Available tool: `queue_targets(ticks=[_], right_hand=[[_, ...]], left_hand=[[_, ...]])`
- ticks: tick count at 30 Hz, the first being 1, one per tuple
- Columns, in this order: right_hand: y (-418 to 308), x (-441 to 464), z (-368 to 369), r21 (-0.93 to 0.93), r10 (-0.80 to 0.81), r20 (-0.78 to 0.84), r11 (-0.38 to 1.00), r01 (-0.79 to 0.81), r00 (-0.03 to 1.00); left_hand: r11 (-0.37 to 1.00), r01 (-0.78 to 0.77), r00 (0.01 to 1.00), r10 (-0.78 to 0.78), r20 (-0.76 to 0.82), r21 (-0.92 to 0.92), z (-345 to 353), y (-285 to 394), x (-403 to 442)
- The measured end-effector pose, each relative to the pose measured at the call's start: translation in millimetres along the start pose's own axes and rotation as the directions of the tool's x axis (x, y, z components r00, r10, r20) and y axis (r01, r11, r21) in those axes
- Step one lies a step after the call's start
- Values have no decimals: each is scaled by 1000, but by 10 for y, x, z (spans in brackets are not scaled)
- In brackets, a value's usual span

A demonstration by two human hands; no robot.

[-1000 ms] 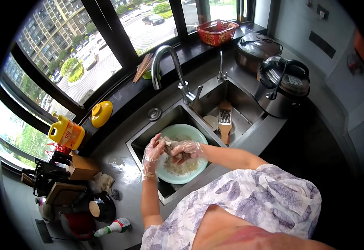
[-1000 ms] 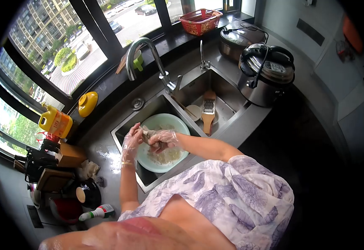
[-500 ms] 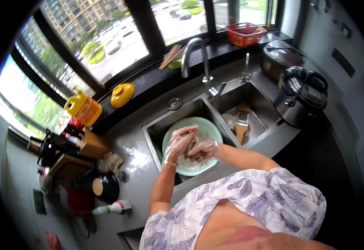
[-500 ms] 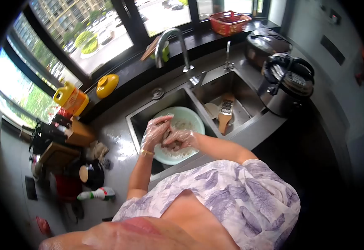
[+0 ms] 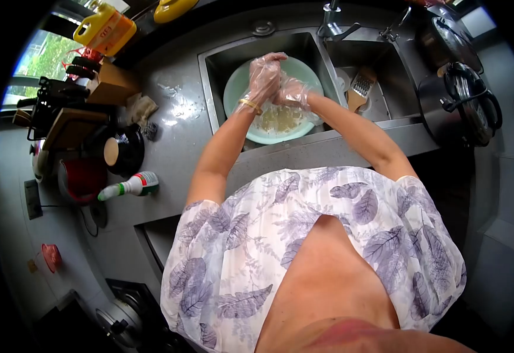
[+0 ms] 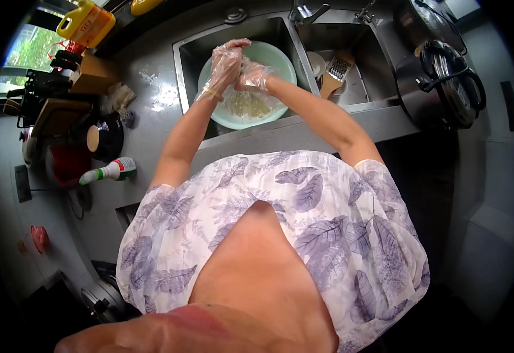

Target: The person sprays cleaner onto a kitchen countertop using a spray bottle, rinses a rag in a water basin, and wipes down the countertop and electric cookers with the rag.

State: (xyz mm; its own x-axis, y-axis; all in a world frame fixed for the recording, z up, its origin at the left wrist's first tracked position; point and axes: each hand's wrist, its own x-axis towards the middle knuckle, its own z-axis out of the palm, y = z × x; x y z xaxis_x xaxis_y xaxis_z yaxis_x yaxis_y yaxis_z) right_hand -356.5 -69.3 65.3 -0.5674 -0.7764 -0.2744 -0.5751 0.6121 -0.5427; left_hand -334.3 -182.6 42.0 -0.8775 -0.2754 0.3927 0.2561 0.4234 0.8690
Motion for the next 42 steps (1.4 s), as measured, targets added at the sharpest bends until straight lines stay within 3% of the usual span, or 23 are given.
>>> queue_targets(ticks=[3,4,6,8,11,13,14,16,19,20,22,23,24,25,26,27,30,33,36,37,38,40,42], right_hand=[[438,356,409,-142,-139,-163,983,116,977],[516,466,426,-184,-150,-150,975,121,977],[639,541,546,-263,-163,-118,956,127,980],[575,462,508,-193,-79,-135,980,52,988],[151,58,205,-92,133,-92,986,-141,987],[63,-11,165,-130,176,-32,975,-178,984],[47,-22,167,-150,196,-5,969,-195,981],[67,-46,225,-194,211,7,959,-205,978],[172,-50,362,-292,181,9,941,-171,983],[194,-50,377,-330,162,3,932,-151,987],[249,-114,430,-334,88,-122,934,-124,989],[299,-133,470,-339,52,-175,934,-110,983],[342,-131,490,-346,17,-230,933,-98,973],[376,-120,501,-303,81,-251,940,-157,965],[430,-105,517,-237,131,-278,951,-200,952],[495,-88,533,-167,185,-302,956,-243,935],[498,-119,450,-71,257,-273,956,-286,927],[388,-184,314,-59,226,-234,968,-246,946],[530,-147,435,97,82,-334,994,-53,939],[596,-130,462,164,26,-395,986,42,918],[582,-162,420,479,163,-283,878,-8,945],[552,-232,355,906,293,42,391,-160,955],[593,-261,345,967,272,185,119,-224,944]], left_hand=[[984,-42,999,42,7,173,67,-225,33],[960,-30,1000,27,16,280,83,-271,33],[861,-173,984,171,47,478,148,-464,56],[908,25,1000,-18,-21,418,171,-348,50],[889,172,983,-180,-21,423,210,-382,12],[863,346,933,-357,-39,369,269,-494,58],[791,106,965,-227,128,603,265,-552,40],[430,-429,853,-95,513,794,219,-618,2],[450,-408,768,-302,565,794,206,-561,-114],[558,-253,815,-317,485,791,210,-611,-173],[728,67,870,-377,317,682,194,-747,-293],[723,217,793,-522,313,656,139,-692,-272],[789,563,752,-613,243,247,159,-762,-262],[628,742,670,-704,234,-235,164,-749,-297],[284,706,573,-768,287,-649,163,-719,-311],[20,723,356,-867,348,-691,209,-663,-271],[-156,773,114,-920,376,-615,117,-236,-248],[-223,818,208,-744,635,-530,183,-358,-334],[-93,730,462,-662,590,-677,188,-658,-455],[-78,732,504,-606,615,-677,116,-606,-442],[-65,733,540,-548,638,-677,12,-488,-453],[-21,722,597,-486,638,-691,-92,-415,-474],[38,695,642,-483,595,-718,-127,-410,-512]])
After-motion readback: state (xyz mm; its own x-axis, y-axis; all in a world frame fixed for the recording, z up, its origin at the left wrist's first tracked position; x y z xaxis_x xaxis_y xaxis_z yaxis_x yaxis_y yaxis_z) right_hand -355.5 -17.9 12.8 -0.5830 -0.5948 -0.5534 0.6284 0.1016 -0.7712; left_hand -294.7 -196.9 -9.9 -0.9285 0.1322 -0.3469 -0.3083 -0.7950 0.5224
